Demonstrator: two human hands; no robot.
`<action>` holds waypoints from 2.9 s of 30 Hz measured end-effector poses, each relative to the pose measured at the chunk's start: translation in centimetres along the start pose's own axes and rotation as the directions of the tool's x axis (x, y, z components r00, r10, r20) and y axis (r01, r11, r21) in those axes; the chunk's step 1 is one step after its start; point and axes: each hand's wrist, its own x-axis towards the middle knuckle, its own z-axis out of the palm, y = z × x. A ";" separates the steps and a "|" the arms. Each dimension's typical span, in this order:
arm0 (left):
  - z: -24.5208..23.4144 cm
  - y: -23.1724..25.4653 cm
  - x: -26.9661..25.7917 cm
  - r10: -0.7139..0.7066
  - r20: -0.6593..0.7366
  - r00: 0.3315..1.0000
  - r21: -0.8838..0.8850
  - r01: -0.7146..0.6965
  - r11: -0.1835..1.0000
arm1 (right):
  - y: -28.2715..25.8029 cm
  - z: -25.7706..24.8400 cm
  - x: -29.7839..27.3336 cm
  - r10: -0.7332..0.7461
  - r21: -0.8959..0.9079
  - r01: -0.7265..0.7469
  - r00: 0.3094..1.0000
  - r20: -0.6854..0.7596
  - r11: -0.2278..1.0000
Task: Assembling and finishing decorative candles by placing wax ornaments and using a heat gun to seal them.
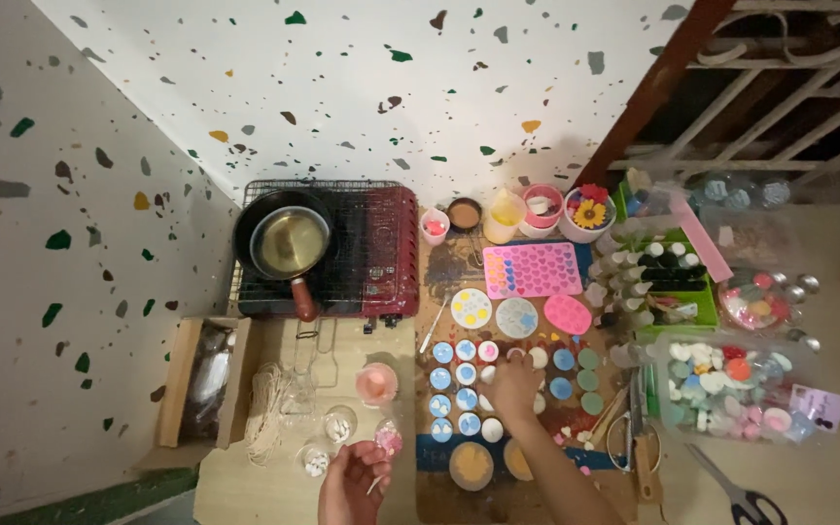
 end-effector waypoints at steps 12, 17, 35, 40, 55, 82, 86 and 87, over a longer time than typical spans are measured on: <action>17.8 -2.0 -7.8 -0.211 0.517 0.830 0.158 0.150 0.976 | 4.7 -23.8 -10.2 -0.227 0.866 0.200 0.968 -0.103 0.458; 21.6 -4.2 -9.8 -0.245 0.745 0.620 0.152 0.200 0.968 | 6.5 -28.2 -14.4 -0.180 0.874 0.210 0.973 -0.144 0.438; 23.3 -4.9 -11.3 -0.400 0.697 0.595 0.304 0.261 0.916 | 18.9 4.7 -18.8 0.208 0.551 -0.091 0.966 -0.154 0.829; 22.4 -5.3 -11.0 -0.392 0.722 0.570 0.298 0.254 0.920 | 18.4 6.0 -18.7 0.158 0.391 -0.068 0.967 -0.202 0.918; 22.2 -5.3 -11.0 -0.386 0.733 0.560 0.284 0.263 0.922 | 17.1 5.9 -17.6 0.087 0.125 -0.049 0.944 -0.319 0.991; 20.7 -6.3 -9.9 -0.446 0.657 0.608 0.317 0.314 0.895 | 16.4 4.3 -15.6 0.213 0.188 -0.200 0.976 -0.051 0.962; 20.5 -6.3 -9.8 -0.425 0.672 0.606 0.311 0.290 0.905 | 16.8 6.4 -14.4 0.179 0.258 -0.182 0.983 0.032 0.949; 20.7 -6.3 -9.9 -0.428 0.653 0.625 0.318 0.287 0.904 | 17.0 7.3 -14.0 0.157 0.318 -0.188 0.980 0.121 0.929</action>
